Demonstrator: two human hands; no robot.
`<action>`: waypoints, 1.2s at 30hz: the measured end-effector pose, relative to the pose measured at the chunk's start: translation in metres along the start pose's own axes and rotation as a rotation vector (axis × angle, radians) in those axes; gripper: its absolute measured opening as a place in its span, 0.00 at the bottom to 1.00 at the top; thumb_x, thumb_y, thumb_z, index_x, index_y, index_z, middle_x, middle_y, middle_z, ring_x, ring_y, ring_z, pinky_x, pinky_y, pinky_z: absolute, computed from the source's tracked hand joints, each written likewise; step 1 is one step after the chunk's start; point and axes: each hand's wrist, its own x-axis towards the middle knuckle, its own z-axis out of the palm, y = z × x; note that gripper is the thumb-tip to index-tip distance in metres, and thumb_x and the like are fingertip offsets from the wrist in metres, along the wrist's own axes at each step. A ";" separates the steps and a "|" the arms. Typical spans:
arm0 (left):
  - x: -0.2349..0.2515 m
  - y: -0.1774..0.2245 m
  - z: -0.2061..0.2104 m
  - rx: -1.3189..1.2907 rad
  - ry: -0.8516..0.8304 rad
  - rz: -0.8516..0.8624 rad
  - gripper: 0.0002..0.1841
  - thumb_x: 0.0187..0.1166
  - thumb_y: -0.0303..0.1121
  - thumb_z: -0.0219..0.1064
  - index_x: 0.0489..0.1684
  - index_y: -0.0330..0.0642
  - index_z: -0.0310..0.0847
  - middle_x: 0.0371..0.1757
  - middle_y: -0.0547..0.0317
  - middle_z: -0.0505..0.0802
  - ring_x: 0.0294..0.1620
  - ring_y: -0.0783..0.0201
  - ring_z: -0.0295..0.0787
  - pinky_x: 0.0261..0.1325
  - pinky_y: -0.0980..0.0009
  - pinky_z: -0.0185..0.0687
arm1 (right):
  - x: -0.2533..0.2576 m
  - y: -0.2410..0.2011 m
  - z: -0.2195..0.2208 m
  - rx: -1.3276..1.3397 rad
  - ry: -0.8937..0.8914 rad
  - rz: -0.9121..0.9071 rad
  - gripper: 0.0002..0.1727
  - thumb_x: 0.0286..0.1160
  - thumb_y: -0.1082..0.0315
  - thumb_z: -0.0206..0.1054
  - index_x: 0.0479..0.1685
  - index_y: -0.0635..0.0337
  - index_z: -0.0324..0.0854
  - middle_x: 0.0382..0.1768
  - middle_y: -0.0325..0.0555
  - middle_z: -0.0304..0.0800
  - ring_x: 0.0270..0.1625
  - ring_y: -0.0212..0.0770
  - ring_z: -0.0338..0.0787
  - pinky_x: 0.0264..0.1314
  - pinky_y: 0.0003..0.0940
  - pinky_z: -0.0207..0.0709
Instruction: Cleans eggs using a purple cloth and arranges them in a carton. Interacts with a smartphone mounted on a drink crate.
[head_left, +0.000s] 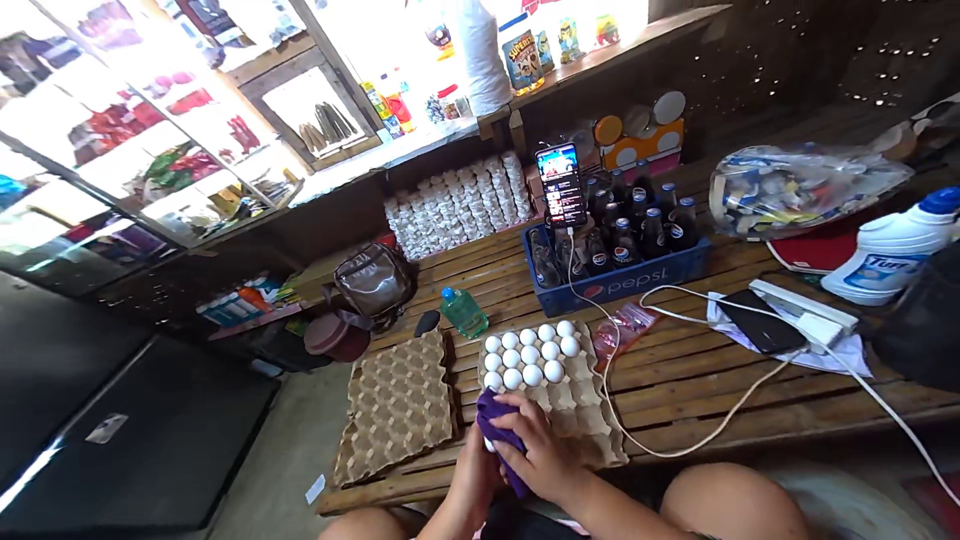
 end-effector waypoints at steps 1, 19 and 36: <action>-0.001 -0.002 -0.001 0.048 -0.023 -0.018 0.34 0.93 0.53 0.23 0.59 0.43 0.77 0.33 0.57 0.92 0.30 0.65 0.89 0.34 0.67 0.87 | 0.000 0.002 0.000 0.004 0.008 -0.005 0.15 0.81 0.57 0.66 0.58 0.53 0.87 0.73 0.57 0.80 0.77 0.51 0.78 0.79 0.47 0.72; -0.007 -0.002 0.004 0.105 0.007 0.060 0.32 0.94 0.49 0.24 0.64 0.37 0.74 0.39 0.57 0.94 0.39 0.66 0.92 0.45 0.65 0.89 | 0.002 -0.001 -0.004 0.109 -0.004 0.163 0.18 0.78 0.58 0.69 0.58 0.60 0.88 0.72 0.59 0.81 0.77 0.54 0.78 0.79 0.51 0.72; -0.002 -0.006 -0.002 0.206 -0.130 0.101 0.28 0.92 0.48 0.29 0.63 0.40 0.72 0.36 0.63 0.91 0.34 0.72 0.87 0.38 0.72 0.84 | 0.005 0.002 -0.004 0.217 0.100 0.246 0.19 0.76 0.61 0.70 0.57 0.67 0.86 0.68 0.60 0.82 0.75 0.48 0.79 0.79 0.44 0.72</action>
